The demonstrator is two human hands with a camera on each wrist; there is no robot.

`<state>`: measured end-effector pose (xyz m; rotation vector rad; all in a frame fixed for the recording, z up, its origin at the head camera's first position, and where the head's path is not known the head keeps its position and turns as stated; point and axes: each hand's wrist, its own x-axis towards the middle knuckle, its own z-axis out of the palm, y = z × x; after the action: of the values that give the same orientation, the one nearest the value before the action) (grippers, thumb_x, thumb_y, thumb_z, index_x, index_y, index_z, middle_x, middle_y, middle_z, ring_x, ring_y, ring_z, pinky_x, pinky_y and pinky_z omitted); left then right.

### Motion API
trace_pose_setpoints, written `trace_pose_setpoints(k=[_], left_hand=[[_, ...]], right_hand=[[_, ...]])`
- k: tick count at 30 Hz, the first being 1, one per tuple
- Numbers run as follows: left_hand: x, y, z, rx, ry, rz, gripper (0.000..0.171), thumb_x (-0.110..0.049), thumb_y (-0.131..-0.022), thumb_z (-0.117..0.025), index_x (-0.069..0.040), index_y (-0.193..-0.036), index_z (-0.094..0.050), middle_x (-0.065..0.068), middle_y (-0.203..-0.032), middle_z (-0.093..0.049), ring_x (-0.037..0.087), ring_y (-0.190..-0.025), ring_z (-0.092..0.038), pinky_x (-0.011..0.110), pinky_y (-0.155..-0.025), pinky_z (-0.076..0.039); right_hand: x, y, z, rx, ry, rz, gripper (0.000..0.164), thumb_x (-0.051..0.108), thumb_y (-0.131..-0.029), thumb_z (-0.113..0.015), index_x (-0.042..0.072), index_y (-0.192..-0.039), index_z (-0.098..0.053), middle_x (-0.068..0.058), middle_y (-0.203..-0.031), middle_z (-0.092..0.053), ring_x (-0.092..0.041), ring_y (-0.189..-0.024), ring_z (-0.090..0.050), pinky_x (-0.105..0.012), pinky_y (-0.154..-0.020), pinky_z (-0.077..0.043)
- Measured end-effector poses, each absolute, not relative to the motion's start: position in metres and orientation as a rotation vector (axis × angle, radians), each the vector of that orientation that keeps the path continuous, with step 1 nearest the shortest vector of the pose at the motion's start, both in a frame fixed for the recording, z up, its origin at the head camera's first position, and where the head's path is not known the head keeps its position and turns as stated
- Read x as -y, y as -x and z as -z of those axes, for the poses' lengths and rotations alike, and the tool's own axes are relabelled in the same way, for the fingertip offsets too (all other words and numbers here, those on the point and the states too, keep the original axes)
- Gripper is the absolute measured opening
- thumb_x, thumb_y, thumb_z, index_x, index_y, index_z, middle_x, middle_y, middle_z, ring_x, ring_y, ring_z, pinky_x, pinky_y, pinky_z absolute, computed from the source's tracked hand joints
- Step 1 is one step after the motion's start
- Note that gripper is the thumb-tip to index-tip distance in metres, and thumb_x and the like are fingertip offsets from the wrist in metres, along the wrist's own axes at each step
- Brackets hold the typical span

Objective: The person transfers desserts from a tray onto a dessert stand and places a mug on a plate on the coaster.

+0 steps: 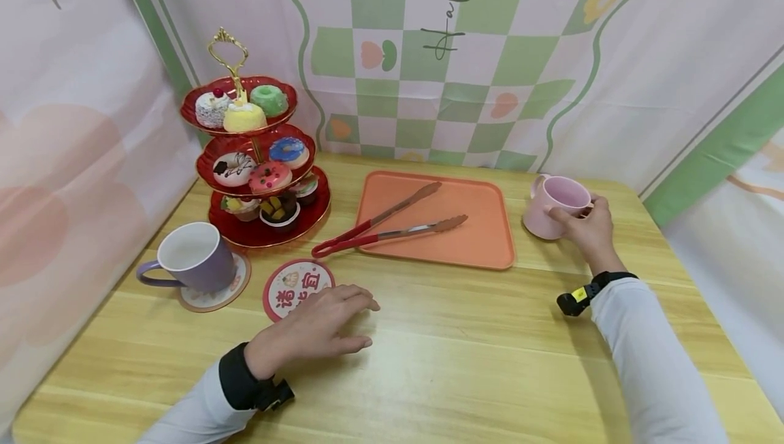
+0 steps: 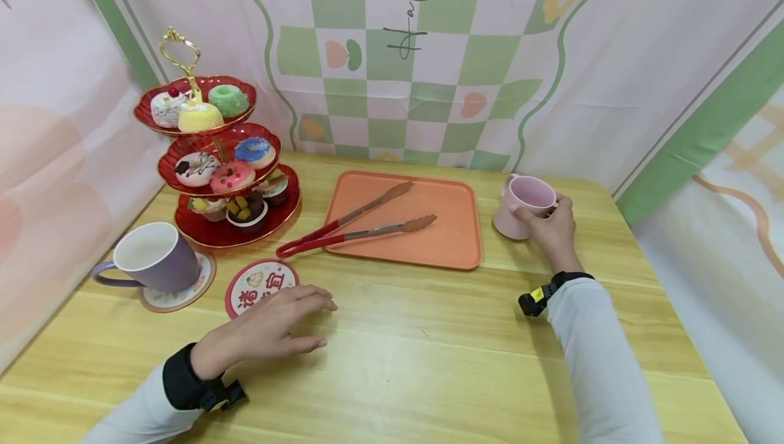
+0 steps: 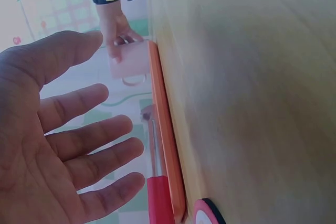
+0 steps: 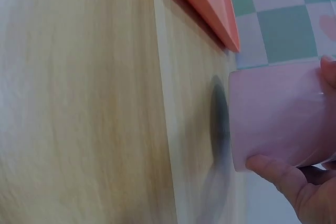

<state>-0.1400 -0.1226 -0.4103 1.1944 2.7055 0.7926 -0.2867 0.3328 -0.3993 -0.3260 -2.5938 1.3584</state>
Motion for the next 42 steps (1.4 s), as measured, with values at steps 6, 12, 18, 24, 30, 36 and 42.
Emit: trace_pose_setpoints(k=[6,12,18,24,30,36,42], left_hand=[[0.123,0.14,0.41,-2.712,-1.187,-0.757,0.039,-0.036,-0.084,-0.069,-0.014,-0.116,-0.062,0.006,-0.122,-0.055,0.02,-0.112,-0.049,0.042,-0.092,-0.04],[0.125,0.14,0.41,-2.713,-1.157,-0.738,0.039,-0.036,-0.084,-0.069,-0.015,-0.116,-0.063,0.009,-0.124,-0.054,0.021,-0.113,-0.049,0.043,-0.092,-0.04],[0.125,0.141,0.41,-2.705,-1.148,-0.739,0.04,-0.036,-0.084,-0.069,-0.014,-0.116,-0.063,0.009,-0.124,-0.054,0.022,-0.113,-0.049,0.043,-0.092,-0.04],[0.127,0.144,0.412,-2.708,-1.163,-0.769,0.038,-0.035,-0.084,-0.069,-0.014,-0.115,-0.063,0.01,-0.123,-0.054,0.021,-0.111,-0.05,0.042,-0.091,-0.041],[0.128,0.147,0.411,-2.711,-1.165,-0.807,0.037,-0.034,-0.083,-0.07,-0.013,-0.113,-0.064,0.01,-0.121,-0.055,0.021,-0.109,-0.052,0.04,-0.089,-0.043],[0.129,0.148,0.412,-2.691,-1.146,-0.825,0.038,-0.035,-0.083,-0.069,-0.014,-0.114,-0.064,0.006,-0.121,-0.055,0.019,-0.11,-0.051,0.039,-0.089,-0.043],[0.13,0.15,0.412,-2.634,-1.096,-0.903,0.039,-0.038,-0.084,-0.068,-0.015,-0.115,-0.063,0.0,-0.121,-0.054,0.015,-0.111,-0.049,0.038,-0.09,-0.042]], right_hand=[[-0.324,0.282,0.399,2.601,0.267,-1.367,0.089,0.04,-0.083,-0.068,-0.005,-0.141,-0.017,-0.024,-0.134,-0.032,-0.033,-0.116,-0.037,-0.02,-0.078,-0.042],[-0.316,0.279,0.402,2.537,0.2,-1.462,0.085,0.034,-0.081,-0.071,-0.004,-0.138,-0.021,-0.024,-0.129,-0.035,-0.027,-0.105,-0.043,-0.016,-0.061,-0.048],[-0.305,0.268,0.397,2.519,0.087,-1.472,0.08,0.029,-0.082,-0.072,-0.005,-0.136,-0.024,-0.023,-0.124,-0.038,-0.013,-0.092,-0.045,-0.019,-0.059,-0.049],[-0.293,0.256,0.388,2.569,0.001,-1.477,0.077,0.023,-0.084,-0.07,-0.006,-0.138,-0.022,-0.024,-0.128,-0.036,-0.014,-0.092,-0.043,-0.022,-0.06,-0.05],[-0.281,0.248,0.383,2.579,-0.031,-1.503,0.076,0.022,-0.083,-0.071,-0.004,-0.137,-0.024,-0.022,-0.129,-0.037,-0.018,-0.097,-0.043,-0.023,-0.062,-0.05],[-0.267,0.239,0.384,2.578,-0.119,-1.47,0.073,0.02,-0.082,-0.073,-0.003,-0.135,-0.029,-0.02,-0.126,-0.041,-0.019,-0.098,-0.044,-0.018,-0.064,-0.046],[-0.254,0.231,0.387,2.588,-0.207,-1.486,0.073,0.019,-0.081,-0.074,-0.004,-0.135,-0.03,-0.02,-0.125,-0.043,-0.021,-0.1,-0.046,-0.02,-0.072,-0.042]])
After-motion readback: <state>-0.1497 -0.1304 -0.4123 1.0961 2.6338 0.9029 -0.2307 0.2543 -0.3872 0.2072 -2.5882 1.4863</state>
